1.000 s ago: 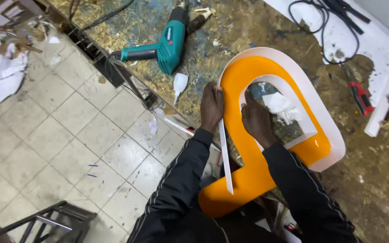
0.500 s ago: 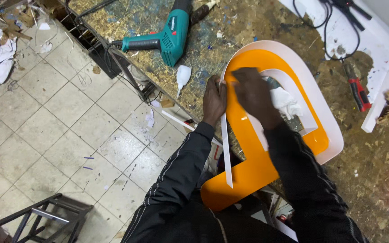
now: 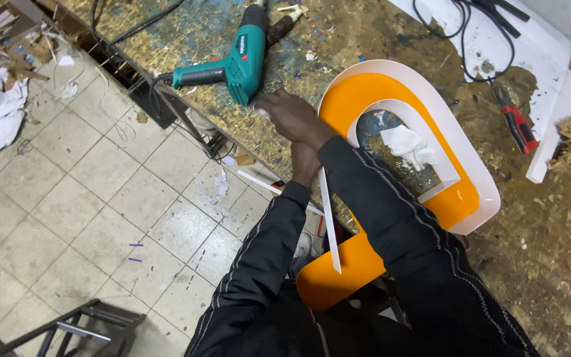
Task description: The person applies glue to the edges of a large orange letter Q and presses white trim pieces along the edges to secure them. The person repeatedly applies glue and presses the trim into place along the curved and straight edges of the letter.
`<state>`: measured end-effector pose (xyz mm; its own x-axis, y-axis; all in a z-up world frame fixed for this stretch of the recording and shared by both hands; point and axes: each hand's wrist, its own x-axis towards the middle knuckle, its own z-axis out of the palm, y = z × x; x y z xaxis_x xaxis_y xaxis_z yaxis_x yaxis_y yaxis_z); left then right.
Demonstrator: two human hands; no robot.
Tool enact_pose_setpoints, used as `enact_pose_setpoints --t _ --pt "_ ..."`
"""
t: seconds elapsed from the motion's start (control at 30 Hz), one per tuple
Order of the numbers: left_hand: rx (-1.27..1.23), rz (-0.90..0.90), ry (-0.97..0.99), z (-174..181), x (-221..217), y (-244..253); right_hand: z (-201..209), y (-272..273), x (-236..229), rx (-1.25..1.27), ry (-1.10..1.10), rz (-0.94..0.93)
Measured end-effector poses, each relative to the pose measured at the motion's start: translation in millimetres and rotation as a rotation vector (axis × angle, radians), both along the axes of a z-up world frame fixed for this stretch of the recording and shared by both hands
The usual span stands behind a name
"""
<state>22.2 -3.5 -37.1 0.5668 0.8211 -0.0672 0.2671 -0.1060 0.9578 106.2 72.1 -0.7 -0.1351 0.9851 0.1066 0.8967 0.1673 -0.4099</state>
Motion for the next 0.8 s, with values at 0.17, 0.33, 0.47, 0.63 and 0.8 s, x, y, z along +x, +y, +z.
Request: enact_pose_setpoints --t 0.17,0.33,0.47,0.63,0.8 --pt "-0.086 -0.024 -0.063 2.7 -11.8 14.0 80.9 -60.1 14.8 0.151 0.59 -0.035" --pt "-0.016 0.023 -0.263 23.5 -19.8 18.3 94.5 -129.8 46.7 0.228 1.091 -0.452" --pt "-0.101 -0.055 -0.329 33.9 -25.7 16.5 79.8 -169.7 67.8 0.27 0.941 -0.662" --pt "-0.07 -0.068 -0.348 27.2 -26.0 16.9 76.2 -184.8 75.2 0.341 0.502 -0.544" --pt "-0.058 0.031 -0.293 34.8 -22.0 12.4 42.6 -164.0 97.2 0.312 0.647 -0.657"
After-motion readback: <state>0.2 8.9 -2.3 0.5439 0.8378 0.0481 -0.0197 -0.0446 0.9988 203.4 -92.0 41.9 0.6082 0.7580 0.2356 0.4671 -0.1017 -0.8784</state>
